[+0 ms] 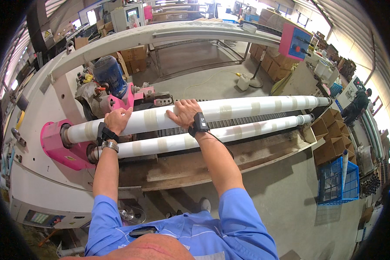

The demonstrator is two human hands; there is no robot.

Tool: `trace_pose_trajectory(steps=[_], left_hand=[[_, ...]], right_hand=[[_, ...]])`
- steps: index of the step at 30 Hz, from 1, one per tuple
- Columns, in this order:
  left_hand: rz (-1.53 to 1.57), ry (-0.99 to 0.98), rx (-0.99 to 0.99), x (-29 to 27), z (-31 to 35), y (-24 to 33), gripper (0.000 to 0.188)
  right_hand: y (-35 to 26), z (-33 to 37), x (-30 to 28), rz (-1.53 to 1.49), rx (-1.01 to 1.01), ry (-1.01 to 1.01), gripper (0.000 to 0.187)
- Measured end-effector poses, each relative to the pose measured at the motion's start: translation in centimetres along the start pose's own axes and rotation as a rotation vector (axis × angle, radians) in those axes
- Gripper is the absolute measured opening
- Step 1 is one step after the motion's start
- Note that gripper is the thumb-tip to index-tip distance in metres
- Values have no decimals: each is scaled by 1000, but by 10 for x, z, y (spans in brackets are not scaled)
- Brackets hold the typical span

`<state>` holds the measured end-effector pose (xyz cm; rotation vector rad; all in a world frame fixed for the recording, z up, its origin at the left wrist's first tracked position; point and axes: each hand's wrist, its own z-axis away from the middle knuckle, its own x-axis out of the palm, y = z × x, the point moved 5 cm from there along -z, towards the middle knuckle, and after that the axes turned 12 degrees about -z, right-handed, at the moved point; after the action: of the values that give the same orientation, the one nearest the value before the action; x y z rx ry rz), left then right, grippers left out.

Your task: The person removes finished rolls of film from a machine, places them into cardboard boxes, and then loads new cardboard tubes onto the spindles to restart the process.

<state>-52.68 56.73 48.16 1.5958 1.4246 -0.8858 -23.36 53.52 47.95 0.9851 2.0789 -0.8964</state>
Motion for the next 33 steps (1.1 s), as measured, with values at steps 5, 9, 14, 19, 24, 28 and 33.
trace_pose_trajectory(steps=[5,9,14,19,24,28,33], left_hand=[[1,-24,9,-3,-2,11,52],[26,-27,-14,0,1,3,52],[-11,-54,-24,0,-2,0,53],[-13,-39,42,-2,-1,7,55],[14,54,-1,6,-4,8,52],[10,32,-39,2,0,-6,52],[16,30,-32,2,0,-4,53]], right_hand=[[7,4,-5,-5,-25,68,57],[3,0,0,15,-21,36,56],[2,-2,1,-51,-45,57,54],[10,-1,2,-54,5,4,45],[4,1,-7,-44,-26,15,43],[-3,-3,2,-61,-73,59,44],[-1,-3,1,-35,-58,23,44]])
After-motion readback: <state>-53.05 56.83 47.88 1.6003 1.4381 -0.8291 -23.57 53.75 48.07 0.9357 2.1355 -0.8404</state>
